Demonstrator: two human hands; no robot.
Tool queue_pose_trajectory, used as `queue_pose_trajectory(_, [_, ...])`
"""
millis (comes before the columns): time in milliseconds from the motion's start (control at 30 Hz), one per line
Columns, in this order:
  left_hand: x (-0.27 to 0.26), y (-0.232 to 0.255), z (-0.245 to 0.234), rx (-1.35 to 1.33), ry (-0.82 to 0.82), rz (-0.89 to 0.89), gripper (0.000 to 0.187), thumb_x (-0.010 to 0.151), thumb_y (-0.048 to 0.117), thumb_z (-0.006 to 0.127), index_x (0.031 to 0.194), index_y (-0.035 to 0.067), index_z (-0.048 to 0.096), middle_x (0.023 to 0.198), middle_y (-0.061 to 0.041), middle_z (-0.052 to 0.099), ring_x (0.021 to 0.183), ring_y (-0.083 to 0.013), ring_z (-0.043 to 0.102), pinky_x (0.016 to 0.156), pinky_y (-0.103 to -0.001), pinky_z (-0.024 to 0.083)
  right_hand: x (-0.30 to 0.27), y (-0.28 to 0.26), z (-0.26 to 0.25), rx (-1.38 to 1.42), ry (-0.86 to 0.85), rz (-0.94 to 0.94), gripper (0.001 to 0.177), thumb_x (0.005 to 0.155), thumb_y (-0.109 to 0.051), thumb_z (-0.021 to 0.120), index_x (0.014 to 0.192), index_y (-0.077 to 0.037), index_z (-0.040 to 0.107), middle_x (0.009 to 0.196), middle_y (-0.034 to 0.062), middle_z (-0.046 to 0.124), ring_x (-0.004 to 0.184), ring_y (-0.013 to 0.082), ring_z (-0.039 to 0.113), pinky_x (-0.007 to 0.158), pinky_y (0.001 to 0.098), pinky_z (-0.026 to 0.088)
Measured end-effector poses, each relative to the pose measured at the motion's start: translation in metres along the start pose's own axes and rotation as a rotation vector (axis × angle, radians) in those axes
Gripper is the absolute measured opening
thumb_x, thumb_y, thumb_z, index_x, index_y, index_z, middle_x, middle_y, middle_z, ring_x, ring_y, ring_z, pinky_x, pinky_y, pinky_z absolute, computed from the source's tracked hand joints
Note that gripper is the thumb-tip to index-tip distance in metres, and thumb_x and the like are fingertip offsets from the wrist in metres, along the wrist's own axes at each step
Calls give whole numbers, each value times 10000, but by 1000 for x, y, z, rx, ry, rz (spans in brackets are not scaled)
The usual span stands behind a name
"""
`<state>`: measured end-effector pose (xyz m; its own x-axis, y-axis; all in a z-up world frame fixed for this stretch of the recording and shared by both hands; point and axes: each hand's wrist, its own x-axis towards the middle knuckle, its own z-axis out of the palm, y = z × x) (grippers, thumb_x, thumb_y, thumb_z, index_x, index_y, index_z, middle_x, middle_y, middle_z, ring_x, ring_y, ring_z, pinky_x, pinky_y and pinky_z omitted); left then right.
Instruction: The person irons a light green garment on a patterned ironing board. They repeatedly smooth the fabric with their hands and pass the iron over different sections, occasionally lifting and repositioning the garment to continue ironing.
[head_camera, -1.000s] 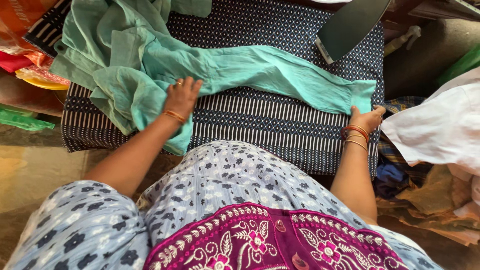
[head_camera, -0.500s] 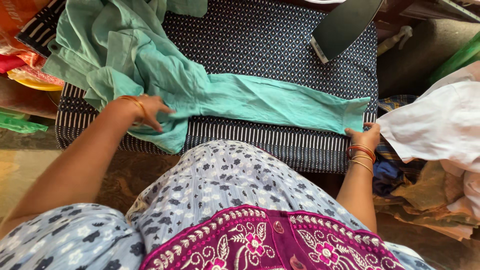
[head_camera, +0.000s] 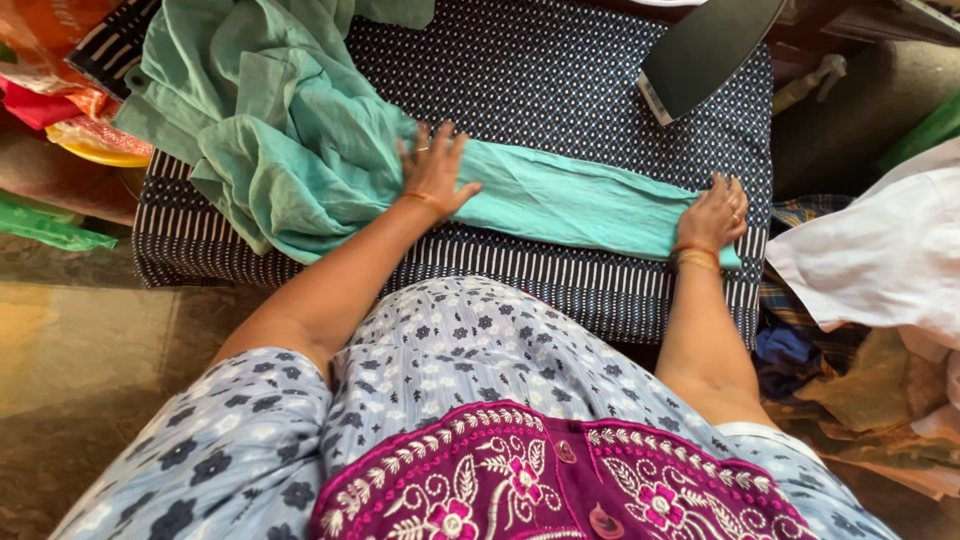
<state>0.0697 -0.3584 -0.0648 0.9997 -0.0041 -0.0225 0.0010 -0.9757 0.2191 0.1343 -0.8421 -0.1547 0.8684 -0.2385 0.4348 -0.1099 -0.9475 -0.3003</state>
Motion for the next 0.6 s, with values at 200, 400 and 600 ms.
queue_pose_trajectory(200, [-60, -88, -21, -31, 211, 27, 1412, 632, 962, 676, 1685, 175, 159, 1724, -161, -44, 1511, -532, -153, 1187, -780, 9, -7, -11, -9, -82, -60, 43, 356, 1064, -205, 543, 1411, -129, 568, 1555, 154, 457, 1442, 351, 353, 1101, 585, 260])
queue_pose_trajectory(400, [-83, -112, -76, 37, -336, -369, 1453, 523, 949, 619, 1676, 277, 42, 1739, -40, -135, 1575, -405, -137, 1184, -750, 144, -7, -24, -22, -110, -80, 58, 337, 1057, -194, 536, 1379, -102, 578, 1537, 160, 472, 1431, 349, 368, 1088, 579, 285])
queue_pose_trajectory(600, [44, -148, -100, 105, -497, -418, 879, 886, 744, 576, 1514, 129, 571, 1582, -182, 514, 1426, -412, 508, 1150, -602, 420, -4, -21, -20, -109, -58, 11, 328, 1052, -175, 546, 1372, -132, 602, 1525, 146, 489, 1409, 358, 382, 1058, 576, 283])
